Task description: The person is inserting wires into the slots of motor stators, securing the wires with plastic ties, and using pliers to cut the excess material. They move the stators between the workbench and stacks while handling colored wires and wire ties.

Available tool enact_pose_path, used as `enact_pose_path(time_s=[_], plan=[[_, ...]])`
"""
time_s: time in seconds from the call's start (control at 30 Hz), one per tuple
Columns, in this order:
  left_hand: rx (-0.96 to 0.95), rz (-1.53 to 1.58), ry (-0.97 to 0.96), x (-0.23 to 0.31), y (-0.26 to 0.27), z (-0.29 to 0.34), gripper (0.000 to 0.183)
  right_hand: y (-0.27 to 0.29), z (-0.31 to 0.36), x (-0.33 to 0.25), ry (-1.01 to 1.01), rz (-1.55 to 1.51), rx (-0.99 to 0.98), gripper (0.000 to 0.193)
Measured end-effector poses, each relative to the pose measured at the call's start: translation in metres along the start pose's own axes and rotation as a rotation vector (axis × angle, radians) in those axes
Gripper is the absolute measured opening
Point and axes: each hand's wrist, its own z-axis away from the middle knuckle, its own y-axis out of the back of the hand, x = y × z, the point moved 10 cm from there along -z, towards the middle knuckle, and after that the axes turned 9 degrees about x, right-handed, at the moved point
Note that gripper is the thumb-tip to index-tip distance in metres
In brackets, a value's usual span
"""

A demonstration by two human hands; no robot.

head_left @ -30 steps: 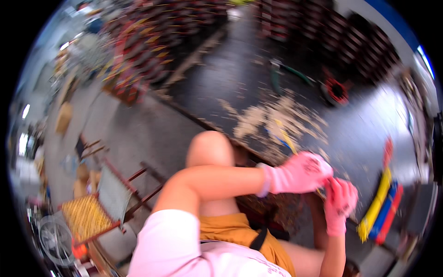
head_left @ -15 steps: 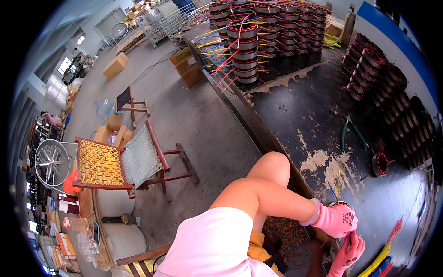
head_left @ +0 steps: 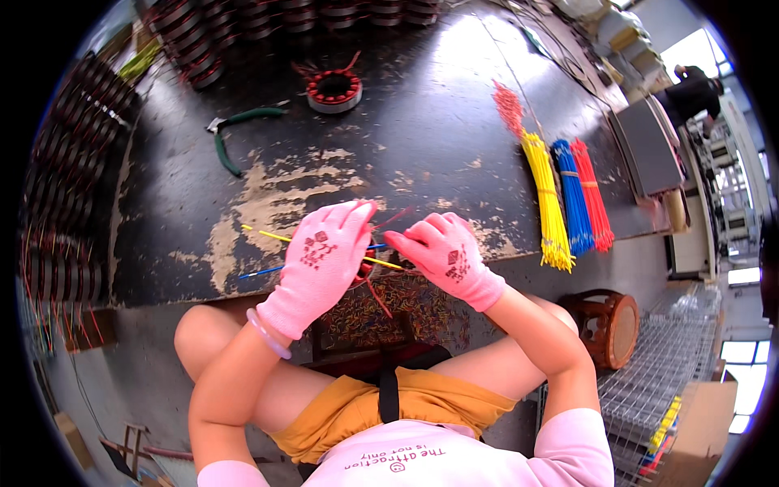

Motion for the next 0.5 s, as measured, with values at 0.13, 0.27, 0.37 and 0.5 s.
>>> enact_pose_path(time_s=[0.13, 0.27, 0.37, 0.5], plan=[[-0.053, 0.016, -0.044, 0.013, -0.011, -0.005, 0.034, 0.018, 0.021, 0.014, -0.088, 0.042, -0.023, 0.032], [-0.090, 0.066, 0.018, 0.002, -0.006, 0.004, 0.035, 0.069, 0.058, 0.066, -0.327, 0.153, 0.089, 0.022], [-0.103, 0.055, 0.057, -0.009, -0.003, 0.008, 0.035, 0.154, 0.130, 0.144, -0.696, 0.318, 0.392, 0.015], [-0.146, 0.086, 0.053, 0.003, -0.014, 0.003, 0.036, 0.247, 0.295, 0.224, -1.243, 0.677, 0.322, 0.026]])
